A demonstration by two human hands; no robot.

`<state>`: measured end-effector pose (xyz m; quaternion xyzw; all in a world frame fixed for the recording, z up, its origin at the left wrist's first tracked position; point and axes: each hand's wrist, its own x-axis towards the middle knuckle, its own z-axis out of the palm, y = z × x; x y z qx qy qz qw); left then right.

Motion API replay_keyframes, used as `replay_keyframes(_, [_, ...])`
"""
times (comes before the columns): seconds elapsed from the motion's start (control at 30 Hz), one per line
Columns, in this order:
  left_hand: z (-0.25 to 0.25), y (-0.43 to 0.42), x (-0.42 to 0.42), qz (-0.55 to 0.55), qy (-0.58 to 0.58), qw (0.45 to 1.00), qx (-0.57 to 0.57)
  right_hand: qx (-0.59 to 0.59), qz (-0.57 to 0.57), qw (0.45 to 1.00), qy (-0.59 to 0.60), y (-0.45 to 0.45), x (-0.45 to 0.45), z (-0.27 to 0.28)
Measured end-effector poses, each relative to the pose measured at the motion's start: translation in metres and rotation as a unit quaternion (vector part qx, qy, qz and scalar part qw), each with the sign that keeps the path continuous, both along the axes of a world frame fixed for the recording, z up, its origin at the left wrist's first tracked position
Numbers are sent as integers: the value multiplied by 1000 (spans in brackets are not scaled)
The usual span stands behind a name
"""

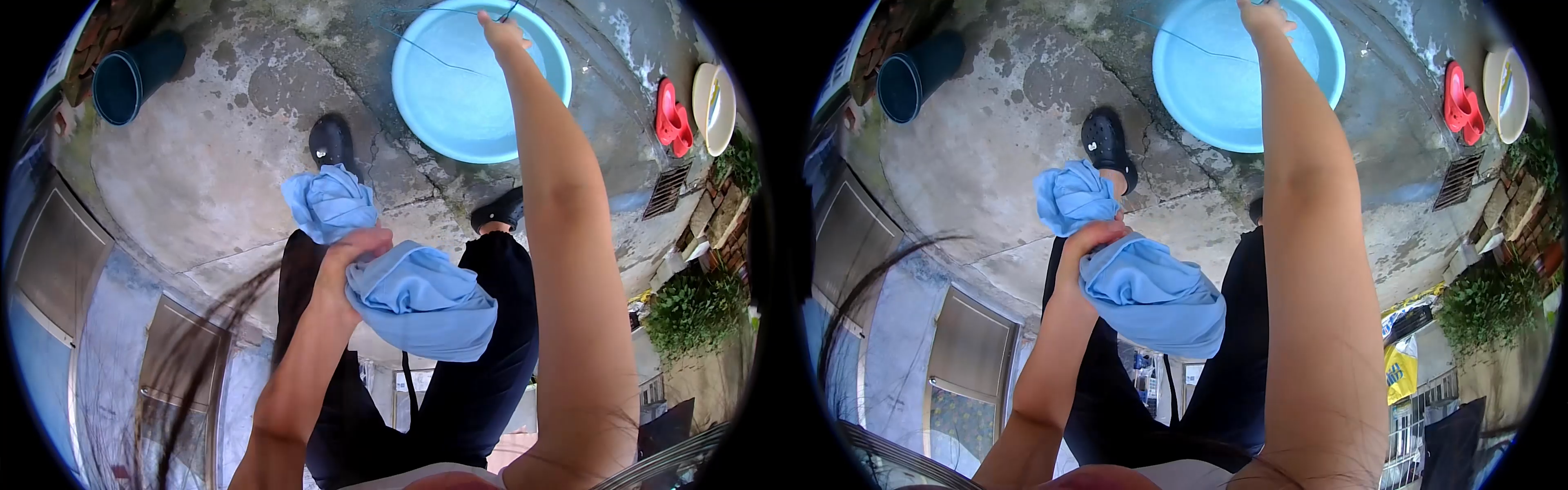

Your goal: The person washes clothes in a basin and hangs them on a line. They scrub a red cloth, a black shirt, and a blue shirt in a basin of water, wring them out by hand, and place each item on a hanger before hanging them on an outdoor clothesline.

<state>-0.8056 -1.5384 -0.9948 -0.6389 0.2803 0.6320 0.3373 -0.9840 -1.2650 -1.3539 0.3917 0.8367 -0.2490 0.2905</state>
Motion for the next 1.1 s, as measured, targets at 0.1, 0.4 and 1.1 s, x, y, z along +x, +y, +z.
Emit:
replay_keyframes(0.1, [1,-12,28,39,21,999,12,-89,4,995,47,-23,25,41])
replay_keyframes(0.4, [106,-3,31,119,12,993,-8,-151,77,925,340,13,87,328])
replay_keyframes(1.1, [407,58,91,-363,610,704,-24,-215,-314,874,303,-25,399,793])
